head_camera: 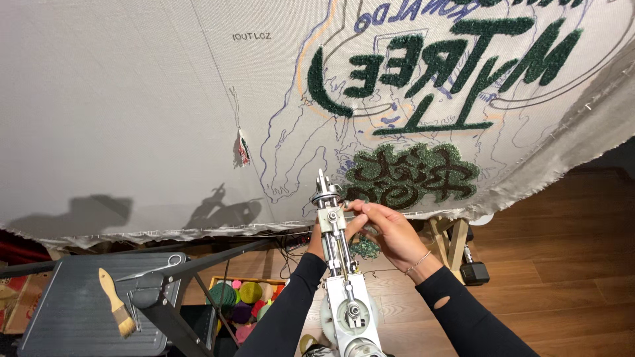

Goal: The person threads green yarn through the needle of a tufting gun by hand and then uses the machine to tuft a design onto a canvas.

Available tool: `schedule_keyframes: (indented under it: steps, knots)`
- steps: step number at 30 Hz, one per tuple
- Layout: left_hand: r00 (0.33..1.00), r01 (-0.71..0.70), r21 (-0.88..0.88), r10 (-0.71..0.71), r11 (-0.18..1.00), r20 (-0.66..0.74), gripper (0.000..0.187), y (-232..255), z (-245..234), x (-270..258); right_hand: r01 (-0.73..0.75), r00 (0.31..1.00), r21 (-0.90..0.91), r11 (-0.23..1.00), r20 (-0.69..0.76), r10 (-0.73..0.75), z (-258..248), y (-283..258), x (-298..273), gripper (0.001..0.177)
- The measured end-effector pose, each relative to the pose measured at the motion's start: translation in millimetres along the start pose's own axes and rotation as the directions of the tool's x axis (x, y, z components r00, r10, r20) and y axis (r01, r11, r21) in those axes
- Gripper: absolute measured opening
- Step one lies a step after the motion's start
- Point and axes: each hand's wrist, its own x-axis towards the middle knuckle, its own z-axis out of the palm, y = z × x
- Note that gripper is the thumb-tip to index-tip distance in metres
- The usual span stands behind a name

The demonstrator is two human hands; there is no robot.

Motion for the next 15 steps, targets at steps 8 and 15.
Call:
schedule_keyframes:
  steps: [8, 15]
  knots:
    - [0.987, -0.139, -0.174, 0.150, 0.975, 0.052, 0.022, 5.7, 2.1, 2.3, -0.014, 0.997, 0.021, 1.000, -0.073, 0.015, -16.5, 9.5, 5.0, 0.032]
    - [0.996, -0.058, -0.096, 0.064, 0.994, 0.060, 0.018, 2.1, 7.2, 4.4, 0.045, 0.992, 0.049, 0.998, -0.116, -0.039, -29.6, 1.3, 7.6, 0.027]
